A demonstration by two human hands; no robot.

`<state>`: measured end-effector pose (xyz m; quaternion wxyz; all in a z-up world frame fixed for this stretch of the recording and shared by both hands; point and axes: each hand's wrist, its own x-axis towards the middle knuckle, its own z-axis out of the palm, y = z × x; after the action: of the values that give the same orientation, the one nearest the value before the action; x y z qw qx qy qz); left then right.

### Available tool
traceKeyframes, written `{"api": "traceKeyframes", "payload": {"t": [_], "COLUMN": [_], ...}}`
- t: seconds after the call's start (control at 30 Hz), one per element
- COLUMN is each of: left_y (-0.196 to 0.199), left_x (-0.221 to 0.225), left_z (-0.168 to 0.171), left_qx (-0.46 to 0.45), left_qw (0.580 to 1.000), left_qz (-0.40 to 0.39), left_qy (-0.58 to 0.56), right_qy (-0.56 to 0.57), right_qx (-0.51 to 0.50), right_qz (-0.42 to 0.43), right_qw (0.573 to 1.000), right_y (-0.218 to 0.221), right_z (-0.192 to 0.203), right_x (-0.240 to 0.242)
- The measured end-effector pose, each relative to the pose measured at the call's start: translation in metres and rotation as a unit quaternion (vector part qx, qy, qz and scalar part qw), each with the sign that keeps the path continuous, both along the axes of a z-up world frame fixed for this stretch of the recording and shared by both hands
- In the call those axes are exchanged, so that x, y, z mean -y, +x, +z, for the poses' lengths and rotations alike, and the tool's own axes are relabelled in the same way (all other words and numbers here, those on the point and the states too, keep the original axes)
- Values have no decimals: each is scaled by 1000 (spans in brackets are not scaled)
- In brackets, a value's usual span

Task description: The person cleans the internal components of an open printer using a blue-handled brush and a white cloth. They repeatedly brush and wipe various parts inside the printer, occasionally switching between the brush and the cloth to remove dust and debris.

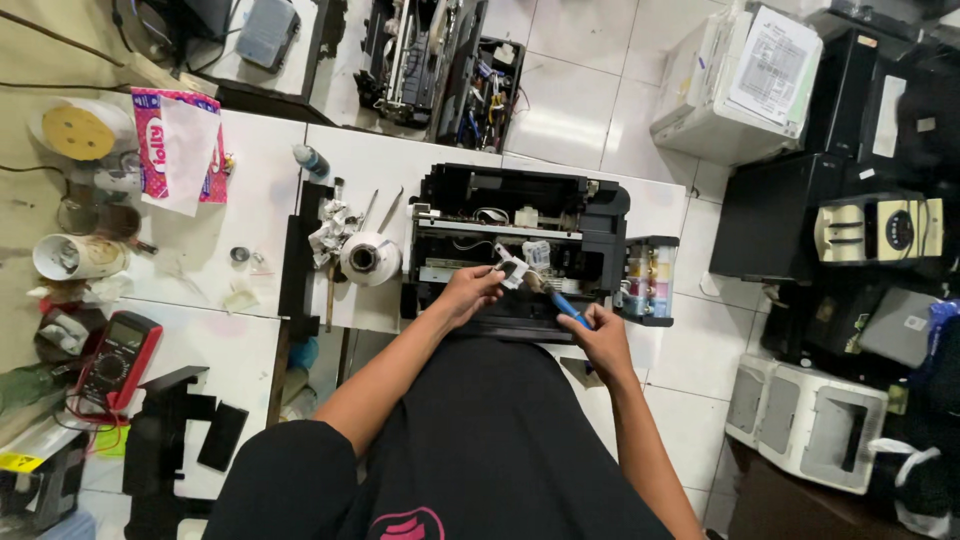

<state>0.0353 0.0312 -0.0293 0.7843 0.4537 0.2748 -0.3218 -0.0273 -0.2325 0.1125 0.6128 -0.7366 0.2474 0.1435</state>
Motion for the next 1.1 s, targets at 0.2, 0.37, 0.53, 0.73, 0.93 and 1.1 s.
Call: {"api": "traceKeyframes", "payload": {"t": [0.2,0.37,0.53,0.73,0.93,1.1], "left_y": [1,3,18,24,16,2], "left_x": [2,-1,-7,3,-13,-46], "left_z": [12,22,102,199,164,182], "left_qx": [-7,27,185,199,5,13], "left_qw": [999,991,862,911,995,958], "left_qz": [-16,-67,-248,-210,101,244], "left_qy": [37,115,402,294,-13,-148], "right_qy": [11,34,49,-28,180,387], "right_qx": [32,75,117,166,154,77], "right_qz": [10,8,6,84,132,164], "right_qw": [999,997,992,982,963,904], "right_y": [-3,-1,5,30,62,78], "right_z": [-9,9,13,29,68,98], "right_x": [-6,-11,-18,-53,-105,-161]}}
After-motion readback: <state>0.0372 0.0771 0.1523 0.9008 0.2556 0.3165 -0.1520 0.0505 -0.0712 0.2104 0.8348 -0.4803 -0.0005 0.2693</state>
